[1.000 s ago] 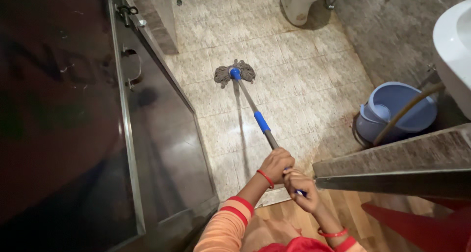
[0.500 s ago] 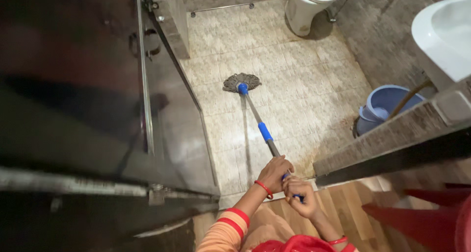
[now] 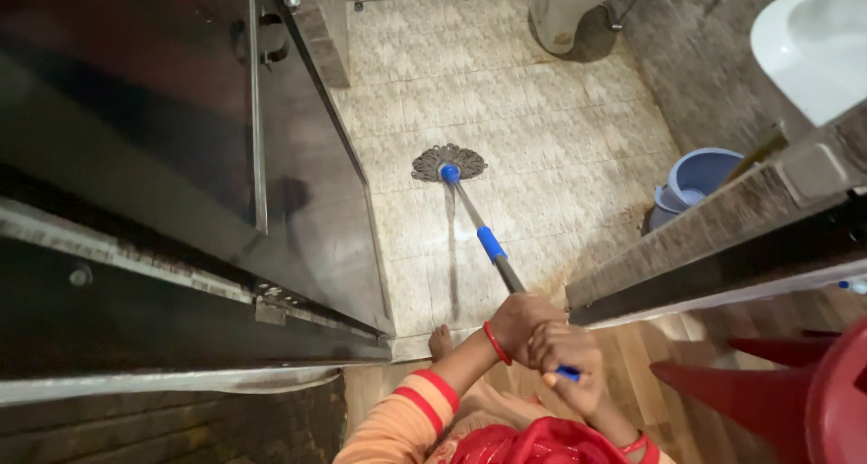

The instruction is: The person mops a tiled bathroom floor using a mop with a blue handle, repeatedly pushing and pulling the mop head across the surface and around bathroom fixtures.

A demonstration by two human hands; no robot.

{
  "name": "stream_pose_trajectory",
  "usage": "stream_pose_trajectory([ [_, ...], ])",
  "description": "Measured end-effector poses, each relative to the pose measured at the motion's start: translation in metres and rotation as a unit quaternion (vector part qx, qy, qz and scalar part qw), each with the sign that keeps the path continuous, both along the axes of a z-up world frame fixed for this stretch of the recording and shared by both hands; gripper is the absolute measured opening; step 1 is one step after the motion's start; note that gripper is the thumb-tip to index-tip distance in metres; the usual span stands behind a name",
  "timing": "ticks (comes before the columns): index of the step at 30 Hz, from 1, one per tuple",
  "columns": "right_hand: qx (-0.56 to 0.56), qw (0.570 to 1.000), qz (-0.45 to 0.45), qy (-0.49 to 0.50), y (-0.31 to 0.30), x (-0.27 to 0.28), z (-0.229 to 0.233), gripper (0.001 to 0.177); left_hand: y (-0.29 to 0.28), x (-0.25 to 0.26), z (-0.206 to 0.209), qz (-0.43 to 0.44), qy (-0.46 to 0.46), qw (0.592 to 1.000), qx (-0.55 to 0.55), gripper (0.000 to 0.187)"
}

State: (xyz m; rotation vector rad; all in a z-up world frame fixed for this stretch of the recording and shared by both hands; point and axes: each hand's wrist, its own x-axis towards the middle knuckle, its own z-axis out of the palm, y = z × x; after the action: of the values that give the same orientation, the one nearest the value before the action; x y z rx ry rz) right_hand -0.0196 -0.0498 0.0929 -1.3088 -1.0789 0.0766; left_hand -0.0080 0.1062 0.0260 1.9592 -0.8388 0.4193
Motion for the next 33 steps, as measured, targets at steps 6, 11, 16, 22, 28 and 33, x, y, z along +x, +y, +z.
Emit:
stream_pose_trajectory([
  [6, -0.003, 0.998, 0.04, -0.045, 0.034, 0.038, -0.019, 0.016, 0.027, 0.034, -0.04, 0.0, -0.019, 1.0, -0.016, 0.031],
  [11, -0.015, 0.998, 0.041, -0.046, 0.077, 0.094, -0.037, 0.016, 0.071, 0.087, -0.053, 0.01, -0.003, 1.0, 0.009, 0.041],
  [16, -0.035, 0.997, 0.038, -0.052, 0.141, 0.161, -0.059, 0.017, 0.13, 0.153, -0.085, 0.024, 0.017, 1.0, -0.012, 0.032],
  [22, -0.067, 0.996, 0.022, -0.049, 0.208, 0.24, -0.071, 0.016, 0.205, 0.228, -0.072, 0.015, 0.057, 0.998, 0.015, 0.028],
  [28, -0.111, 0.993, -0.005, -0.038, 0.235, 0.278, -0.092, 0.011, 0.227, 0.245, -0.081, 0.158, 0.123, 0.979, -0.023, 0.028],
  [33, -0.102, 0.994, -0.017, -0.039, 0.224, 0.266, -0.093, 0.007, 0.215, 0.234, -0.093, 0.132, 0.201, 0.97, -0.025, 0.029],
])
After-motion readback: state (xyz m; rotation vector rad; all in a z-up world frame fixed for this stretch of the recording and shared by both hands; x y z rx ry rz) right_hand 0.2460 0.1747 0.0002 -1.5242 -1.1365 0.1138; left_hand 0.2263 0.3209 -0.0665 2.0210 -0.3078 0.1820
